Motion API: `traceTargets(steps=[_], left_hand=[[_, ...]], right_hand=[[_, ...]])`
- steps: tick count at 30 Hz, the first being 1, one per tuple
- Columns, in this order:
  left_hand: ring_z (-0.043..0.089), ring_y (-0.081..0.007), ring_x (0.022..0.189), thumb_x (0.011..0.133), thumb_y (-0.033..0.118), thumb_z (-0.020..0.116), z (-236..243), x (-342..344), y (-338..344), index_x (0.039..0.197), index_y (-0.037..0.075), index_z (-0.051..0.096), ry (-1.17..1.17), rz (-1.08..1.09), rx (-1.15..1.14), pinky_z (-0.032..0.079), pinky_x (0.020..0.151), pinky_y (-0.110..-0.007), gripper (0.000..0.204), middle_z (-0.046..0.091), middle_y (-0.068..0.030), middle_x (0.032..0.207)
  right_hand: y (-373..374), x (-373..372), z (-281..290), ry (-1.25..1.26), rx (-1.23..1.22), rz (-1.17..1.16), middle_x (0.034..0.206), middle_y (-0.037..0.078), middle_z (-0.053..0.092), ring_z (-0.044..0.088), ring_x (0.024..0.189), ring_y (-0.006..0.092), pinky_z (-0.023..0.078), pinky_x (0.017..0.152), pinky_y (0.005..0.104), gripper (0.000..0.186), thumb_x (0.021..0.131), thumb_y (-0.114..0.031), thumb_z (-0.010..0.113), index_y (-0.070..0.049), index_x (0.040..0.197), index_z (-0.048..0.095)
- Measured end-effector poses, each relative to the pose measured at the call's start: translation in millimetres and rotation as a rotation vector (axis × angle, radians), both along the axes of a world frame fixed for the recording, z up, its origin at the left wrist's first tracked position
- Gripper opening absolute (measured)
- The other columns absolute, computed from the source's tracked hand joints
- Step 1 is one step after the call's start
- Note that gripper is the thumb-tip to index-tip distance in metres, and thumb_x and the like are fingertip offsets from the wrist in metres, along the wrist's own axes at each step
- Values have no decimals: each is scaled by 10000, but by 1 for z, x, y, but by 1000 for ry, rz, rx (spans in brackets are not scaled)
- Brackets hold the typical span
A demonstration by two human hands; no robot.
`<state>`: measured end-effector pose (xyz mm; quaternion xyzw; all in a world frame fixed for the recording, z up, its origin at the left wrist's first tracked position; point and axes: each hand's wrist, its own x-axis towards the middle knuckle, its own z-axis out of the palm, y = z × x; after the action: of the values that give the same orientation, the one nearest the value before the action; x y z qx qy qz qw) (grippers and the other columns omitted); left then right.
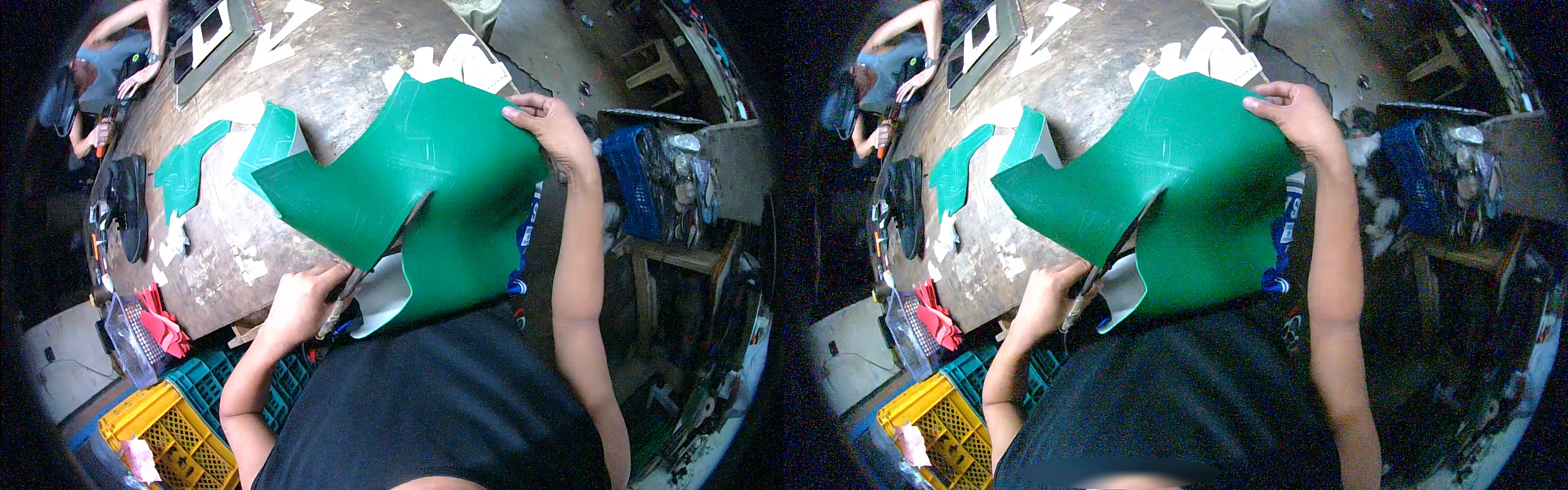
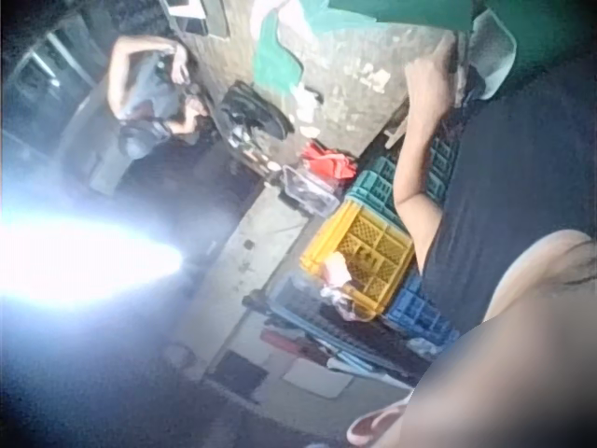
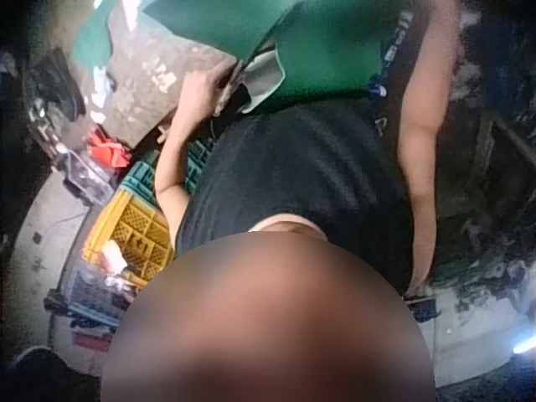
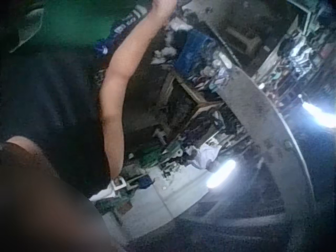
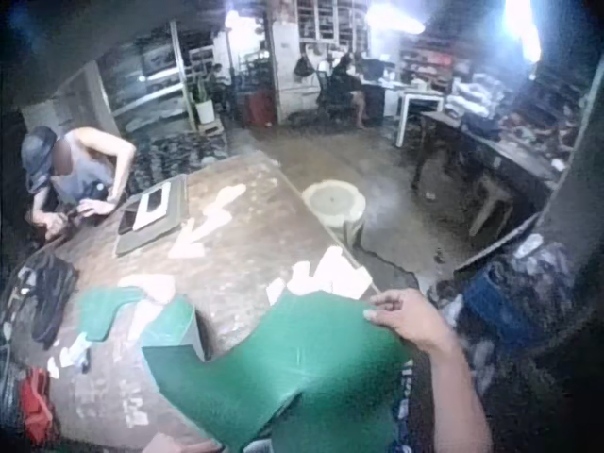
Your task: The person traces a pattern onto a green sheet using a white template and a pencil, then cuts the sheet along the traced lines with shears. The cut piece is placed on the table, and the person handles a white roll and some paper templates.
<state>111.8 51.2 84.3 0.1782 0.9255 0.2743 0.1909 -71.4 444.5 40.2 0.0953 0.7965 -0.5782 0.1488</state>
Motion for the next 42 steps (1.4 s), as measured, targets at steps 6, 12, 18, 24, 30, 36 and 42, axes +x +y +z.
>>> traceTargets(steps=[6, 12, 18, 24, 30, 36, 42], left_hand=[[695, -416, 811, 851, 187, 775, -11, 12, -3, 1031, 59, 713, 42, 26, 46, 568, 709, -482, 229, 701, -193, 905], [688, -426, 914, 844, 176, 716, -20, 13, 6, 1260, 48, 580, 66, 69, -81, 560, 779, -527, 456, 691, -226, 999], [653, -514, 854, 882, 217, 718, -14, 14, 9, 1159, 41, 618, -25, 117, -88, 539, 740, -579, 343, 679, -289, 944], [650, -505, 905, 865, 129, 696, -4, 3, -1, 1155, 20, 656, -34, -26, -157, 545, 796, -552, 312, 682, -279, 970], [699, -414, 820, 804, 113, 678, 23, -10, -12, 1024, 71, 689, 13, -190, -297, 558, 743, -510, 224, 687, -210, 830], [696, -394, 770, 787, 101, 663, 48, -31, -26, 1039, 112, 684, 37, -364, -334, 555, 725, -503, 253, 679, -184, 789], [681, -376, 738, 764, 138, 694, 67, -47, -32, 964, 97, 658, 42, -513, -391, 544, 689, -475, 206, 656, -163, 762]], right_hand=[[-18, -41, 35, 334, 52, 386, 994, 11, 721, 626, 928, 91, 502, 883, 283, 311, 970, -249, 726, -10, 1168, 717], [-66, -73, 21, 326, 88, 498, 1043, 31, 710, 628, 969, 122, 510, 916, 297, 320, 979, -253, 709, -13, 1191, 713], [-75, -53, -2, 697, 191, 387, 1118, 56, 742, 665, 1034, 148, 519, 937, 308, 280, 996, -221, 690, -38, 1204, 726], [-77, -37, 22, 758, 164, 369, 1028, 98, 767, 696, 947, 157, 535, 888, 315, 289, 962, -241, 706, -12, 1132, 750], [-85, -25, 51, 716, 213, 423, 1048, 167, 774, 729, 945, 211, 544, 896, 341, 275, 930, -179, 690, 5, 1126, 747], [-98, -31, 64, 634, 173, 537, 1066, 194, 764, 735, 963, 267, 545, 904, 354, 279, 917, -177, 687, 0, 1123, 748], [-111, -35, 64, 740, 258, 658, 1065, 206, 760, 732, 972, 295, 549, 904, 361, 301, 918, -191, 672, 20, 1121, 742]])
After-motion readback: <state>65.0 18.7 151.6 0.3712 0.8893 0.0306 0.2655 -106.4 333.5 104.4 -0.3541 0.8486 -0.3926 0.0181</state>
